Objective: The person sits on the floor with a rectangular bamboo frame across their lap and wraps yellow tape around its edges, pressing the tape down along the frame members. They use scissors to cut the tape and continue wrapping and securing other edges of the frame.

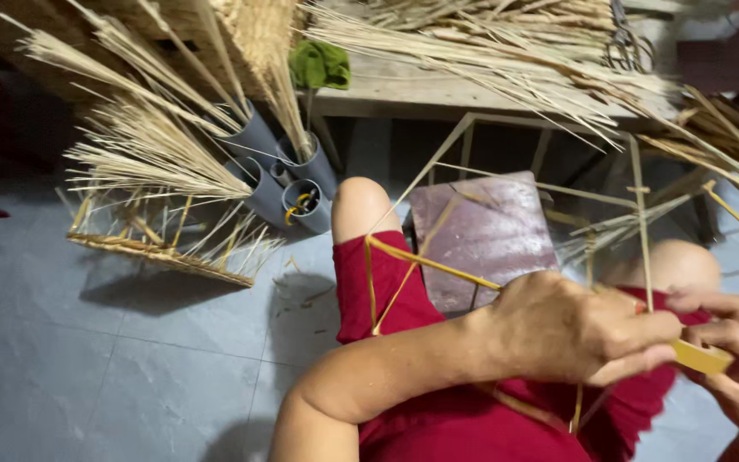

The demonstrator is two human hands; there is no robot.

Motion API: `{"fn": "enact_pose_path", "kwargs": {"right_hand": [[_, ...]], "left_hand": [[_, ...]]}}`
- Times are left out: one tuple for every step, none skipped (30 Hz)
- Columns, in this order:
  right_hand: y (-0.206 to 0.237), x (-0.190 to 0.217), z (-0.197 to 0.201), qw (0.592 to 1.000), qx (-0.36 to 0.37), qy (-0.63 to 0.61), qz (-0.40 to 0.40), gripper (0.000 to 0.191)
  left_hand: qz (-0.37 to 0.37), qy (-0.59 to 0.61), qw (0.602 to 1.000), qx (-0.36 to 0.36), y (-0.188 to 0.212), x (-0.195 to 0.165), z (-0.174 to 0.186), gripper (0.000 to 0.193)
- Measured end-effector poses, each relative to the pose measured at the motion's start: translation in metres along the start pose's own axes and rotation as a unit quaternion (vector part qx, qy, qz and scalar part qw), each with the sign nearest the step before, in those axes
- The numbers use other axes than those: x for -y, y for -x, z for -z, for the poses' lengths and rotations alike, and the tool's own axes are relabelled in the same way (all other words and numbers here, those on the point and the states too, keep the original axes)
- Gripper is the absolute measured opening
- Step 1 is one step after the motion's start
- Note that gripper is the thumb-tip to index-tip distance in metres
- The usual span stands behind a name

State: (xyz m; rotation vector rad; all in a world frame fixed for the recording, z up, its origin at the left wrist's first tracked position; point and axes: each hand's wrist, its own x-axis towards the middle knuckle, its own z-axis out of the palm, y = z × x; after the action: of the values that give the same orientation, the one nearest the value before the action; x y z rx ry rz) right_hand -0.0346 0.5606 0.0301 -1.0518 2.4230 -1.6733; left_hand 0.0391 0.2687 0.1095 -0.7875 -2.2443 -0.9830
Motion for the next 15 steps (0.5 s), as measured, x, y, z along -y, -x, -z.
{"fn": "enact_pose_path", "kwargs": {"right_hand": [[-0.019,0.012,-0.004,0.998,0.014,0.029,0.059,0.025],[-0.038,0.022,-0.006,0.991,0.028,0.058,0.117,0.028],[-0.055,0.028,-0.008,0.98,0.042,0.087,0.173,0.032],[-0.069,0.031,-0.009,0.977,0.059,0.075,0.193,0.031],[-0.08,0.032,-0.009,0.972,0.075,0.063,0.212,0.031],[-0.086,0.028,-0.01,0.968,0.099,0.064,0.221,0.03],[-0.09,0.022,-0.01,0.963,0.124,0.065,0.23,0.028],[-0.095,0.015,-0.008,0.957,0.159,0.081,0.231,0.026],[-0.098,0.007,-0.006,0.949,0.193,0.097,0.23,0.024],[-0.099,0.001,-0.005,0.948,0.2,0.112,0.22,0.027],[-0.1,-0.003,-0.004,0.947,0.207,0.126,0.211,0.031],[-0.101,-0.005,-0.006,0.95,0.197,0.132,0.202,0.033],[-0.103,-0.004,-0.009,0.953,0.187,0.137,0.193,0.035],[-0.103,0.001,-0.015,0.961,0.156,0.135,0.184,0.035],[-0.104,0.007,-0.027,0.968,0.125,0.132,0.175,0.035]], "left_hand": [[-0.007,0.022,1.0,0.001,0.002,-0.002,0.013,0.024],[-0.018,0.035,0.999,-0.001,0.004,-0.003,0.025,0.024],[-0.03,0.048,0.998,-0.003,0.007,-0.004,0.035,0.025],[-0.046,0.051,0.998,-0.008,0.01,-0.004,0.044,0.025],[-0.058,0.062,0.996,-0.006,0.012,-0.001,0.052,0.025],[-0.07,0.074,0.995,-0.004,0.015,0.001,0.06,0.025],[-0.08,0.093,0.992,0.005,0.016,0.009,0.068,0.025],[-0.094,0.103,0.99,0.003,0.017,0.014,0.074,0.026],[-0.108,0.112,0.988,0.002,0.018,0.02,0.081,0.027],[-0.125,0.113,0.986,-0.008,0.02,0.026,0.088,0.03],[-0.133,0.113,0.984,-0.019,0.02,0.034,0.094,0.031],[-0.141,0.112,0.983,-0.029,0.02,0.043,0.1,0.032],[-0.14,0.11,0.983,-0.039,0.019,0.054,0.106,0.031],[-0.127,0.11,0.985,-0.048,0.018,0.064,0.111,0.029],[-0.114,0.11,0.986,-0.056,0.017,0.074,0.116,0.027]]}}
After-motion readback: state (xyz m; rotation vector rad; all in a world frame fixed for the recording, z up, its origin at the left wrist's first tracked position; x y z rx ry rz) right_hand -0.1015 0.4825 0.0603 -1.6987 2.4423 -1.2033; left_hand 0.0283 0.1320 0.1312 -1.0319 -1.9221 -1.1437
